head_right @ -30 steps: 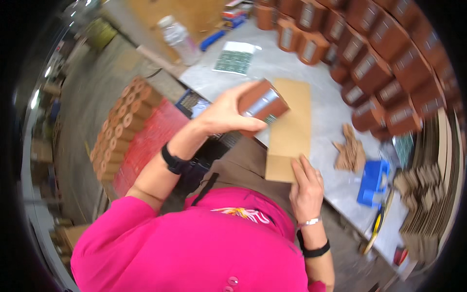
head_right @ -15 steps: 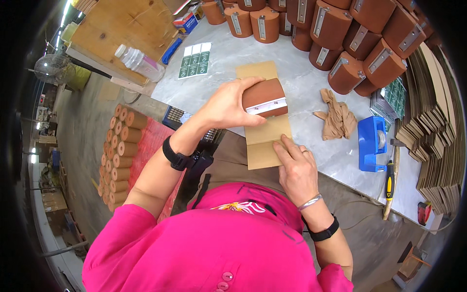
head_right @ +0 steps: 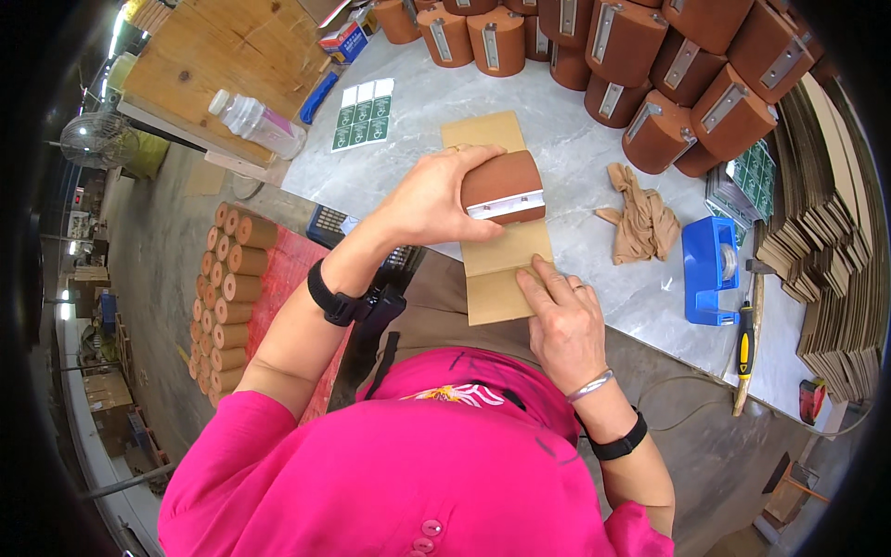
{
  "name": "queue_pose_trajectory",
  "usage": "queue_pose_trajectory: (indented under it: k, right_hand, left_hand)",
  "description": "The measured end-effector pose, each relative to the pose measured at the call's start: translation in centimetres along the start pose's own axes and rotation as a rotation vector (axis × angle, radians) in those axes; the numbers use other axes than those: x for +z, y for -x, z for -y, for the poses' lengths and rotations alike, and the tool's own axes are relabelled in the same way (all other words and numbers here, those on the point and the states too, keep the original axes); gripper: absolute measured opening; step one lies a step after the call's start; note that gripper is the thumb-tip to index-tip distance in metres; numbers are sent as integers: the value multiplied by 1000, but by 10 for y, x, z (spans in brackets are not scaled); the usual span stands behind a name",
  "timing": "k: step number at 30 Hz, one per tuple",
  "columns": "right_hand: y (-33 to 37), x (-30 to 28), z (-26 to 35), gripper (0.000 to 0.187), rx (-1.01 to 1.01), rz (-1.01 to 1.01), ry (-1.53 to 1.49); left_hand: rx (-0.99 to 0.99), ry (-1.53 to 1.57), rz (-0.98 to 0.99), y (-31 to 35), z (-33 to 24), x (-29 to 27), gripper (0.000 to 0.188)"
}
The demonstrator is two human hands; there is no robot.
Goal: Clean cylindrical parts with a cloth and liquid, wrap them in paper, and apply labels.
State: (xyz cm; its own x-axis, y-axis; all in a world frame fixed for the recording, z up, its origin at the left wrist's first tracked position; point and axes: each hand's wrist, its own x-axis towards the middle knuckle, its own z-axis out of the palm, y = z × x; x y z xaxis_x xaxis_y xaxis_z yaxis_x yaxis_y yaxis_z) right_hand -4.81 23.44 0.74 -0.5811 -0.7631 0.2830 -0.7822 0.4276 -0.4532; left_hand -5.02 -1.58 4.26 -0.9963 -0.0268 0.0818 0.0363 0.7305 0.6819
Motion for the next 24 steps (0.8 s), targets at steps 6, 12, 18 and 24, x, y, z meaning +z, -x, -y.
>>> queue_pose_trajectory:
  k: [6, 12, 18, 24]
  right_hand:
    - [0, 1, 0, 49, 8, 1, -10]
    - [-3, -6, 2, 51, -2, 18, 10]
    - [-22, -32, 7, 36, -73, 10, 98]
    - [-86, -33, -9, 13, -176, -161, -148]
  left_hand:
    - [39, -20, -15, 3, 6, 4, 77]
    - [39, 243, 26, -2, 32, 6, 66]
    - [-204, 675, 112, 3, 20, 2, 55]
    - [-122, 641, 55, 1, 32, 13, 50]
